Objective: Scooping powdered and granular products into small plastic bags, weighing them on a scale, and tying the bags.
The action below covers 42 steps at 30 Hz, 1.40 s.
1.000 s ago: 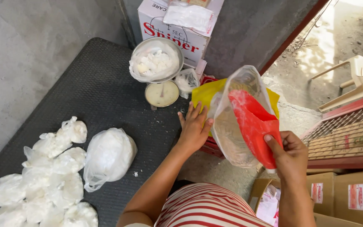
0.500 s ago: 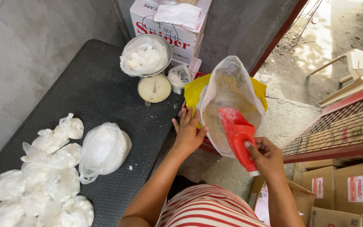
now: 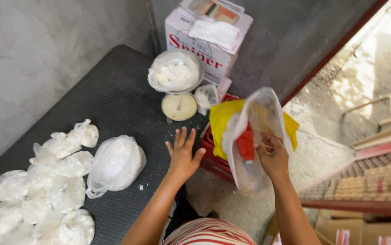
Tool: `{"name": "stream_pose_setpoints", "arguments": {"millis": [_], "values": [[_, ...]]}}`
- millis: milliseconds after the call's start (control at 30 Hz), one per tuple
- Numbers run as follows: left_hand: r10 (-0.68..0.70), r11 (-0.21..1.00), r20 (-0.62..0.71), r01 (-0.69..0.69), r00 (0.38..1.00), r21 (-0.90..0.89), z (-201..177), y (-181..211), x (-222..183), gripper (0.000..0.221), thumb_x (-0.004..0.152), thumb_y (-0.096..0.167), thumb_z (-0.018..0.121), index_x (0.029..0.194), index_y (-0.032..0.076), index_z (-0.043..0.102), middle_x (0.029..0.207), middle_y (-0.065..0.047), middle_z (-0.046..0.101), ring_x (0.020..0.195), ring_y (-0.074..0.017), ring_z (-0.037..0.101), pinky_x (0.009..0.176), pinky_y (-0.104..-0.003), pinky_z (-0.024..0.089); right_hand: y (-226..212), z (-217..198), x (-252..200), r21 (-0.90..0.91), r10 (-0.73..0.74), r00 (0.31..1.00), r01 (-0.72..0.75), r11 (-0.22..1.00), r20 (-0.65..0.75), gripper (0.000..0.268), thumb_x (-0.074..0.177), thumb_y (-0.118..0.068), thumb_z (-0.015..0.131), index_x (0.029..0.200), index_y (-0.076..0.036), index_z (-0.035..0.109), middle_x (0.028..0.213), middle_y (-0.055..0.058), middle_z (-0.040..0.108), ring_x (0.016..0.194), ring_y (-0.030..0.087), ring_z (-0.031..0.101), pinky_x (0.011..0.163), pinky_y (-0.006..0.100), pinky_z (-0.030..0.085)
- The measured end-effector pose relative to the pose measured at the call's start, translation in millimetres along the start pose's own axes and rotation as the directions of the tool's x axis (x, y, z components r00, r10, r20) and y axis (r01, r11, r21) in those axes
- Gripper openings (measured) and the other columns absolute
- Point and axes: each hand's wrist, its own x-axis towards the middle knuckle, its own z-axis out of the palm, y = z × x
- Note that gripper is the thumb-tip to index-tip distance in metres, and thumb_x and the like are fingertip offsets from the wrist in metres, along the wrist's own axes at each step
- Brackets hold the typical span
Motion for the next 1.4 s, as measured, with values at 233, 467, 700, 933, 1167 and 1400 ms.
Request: {"name": "stream_pose_setpoints", "arguments": {"millis": [233,467,700,933,1167,1400], "values": [[-0.083,0.994,-0.168,0.093,0.982,0.050,-43,-70,65,0.076,0.091,0.040,0.070,0.156,0.015,0.040,0.165,-0.025,0.025,0.155,-0.0439,0.015,0.112,-0.078,0.005,-117,26,34,0.013,-0.106,0.994,0.106,0.994,-0.037,0.036,0.086,-0.013,0.078,0.121,-0.009,0.073,0.118,0.010,0.071,0.096,0.025,0.067,0.088,0.033,0.055],[-0.134,0.991,-0.308,0.131,0.942,-0.029,-66,-122,156,0.075,0.095,0.044,0.067,0.157,0.012,0.039,0.166,-0.028,0.023,0.155,-0.0468,0.011,0.110,-0.080,0.001,-165,86,102,-0.029,-0.444,0.891,0.448,0.893,0.092,0.035,0.086,-0.014,0.080,0.119,-0.006,0.072,0.123,0.016,0.067,0.115,0.032,0.065,0.098,0.040,0.052],[-0.116,0.982,-0.290,0.154,0.950,0.113,-80,-132,218,0.051,0.095,0.045,0.067,0.126,0.006,0.066,0.155,-0.027,0.039,0.154,-0.0499,0.008,0.108,-0.082,-0.007,-180,163,176,-0.248,-0.537,0.817,0.576,0.779,0.212,0.047,0.079,-0.021,0.084,0.122,-0.008,0.070,0.125,0.019,0.063,0.114,0.037,0.062,0.094,0.047,0.048],[-0.050,0.990,-0.305,0.088,0.951,0.112,-91,-125,232,0.007,0.083,0.019,0.075,0.085,0.012,0.074,0.128,-0.003,0.066,0.151,-0.0362,0.031,0.116,-0.079,-0.005,-177,190,230,-0.533,-0.489,0.804,0.591,0.605,0.337,0.069,0.064,-0.012,0.079,0.131,-0.007,0.064,0.115,0.021,0.064,0.102,0.040,0.064,0.082,0.052,0.049],[-0.079,0.996,-0.401,0.089,0.912,0.006,-100,-147,232,0.001,0.084,0.016,0.075,0.085,0.016,0.075,0.120,-0.001,0.069,0.142,-0.0334,0.043,0.112,-0.081,0.000,-185,154,239,-0.433,-0.423,0.846,0.531,0.728,0.325,0.050,0.079,-0.001,0.065,0.127,-0.013,0.069,0.105,0.014,0.074,0.087,0.033,0.072,0.078,0.044,0.058],[-0.266,0.955,-0.203,0.287,0.942,0.081,-97,-128,217,0.023,0.088,0.036,0.079,0.082,0.013,0.077,0.113,-0.008,0.069,0.135,-0.0329,0.045,0.112,-0.081,0.004,-166,144,223,-0.314,-0.378,0.872,0.470,0.825,0.311,0.031,0.082,-0.005,0.071,0.113,-0.010,0.075,0.097,0.014,0.073,0.084,0.031,0.072,0.076,0.041,0.058]]}}
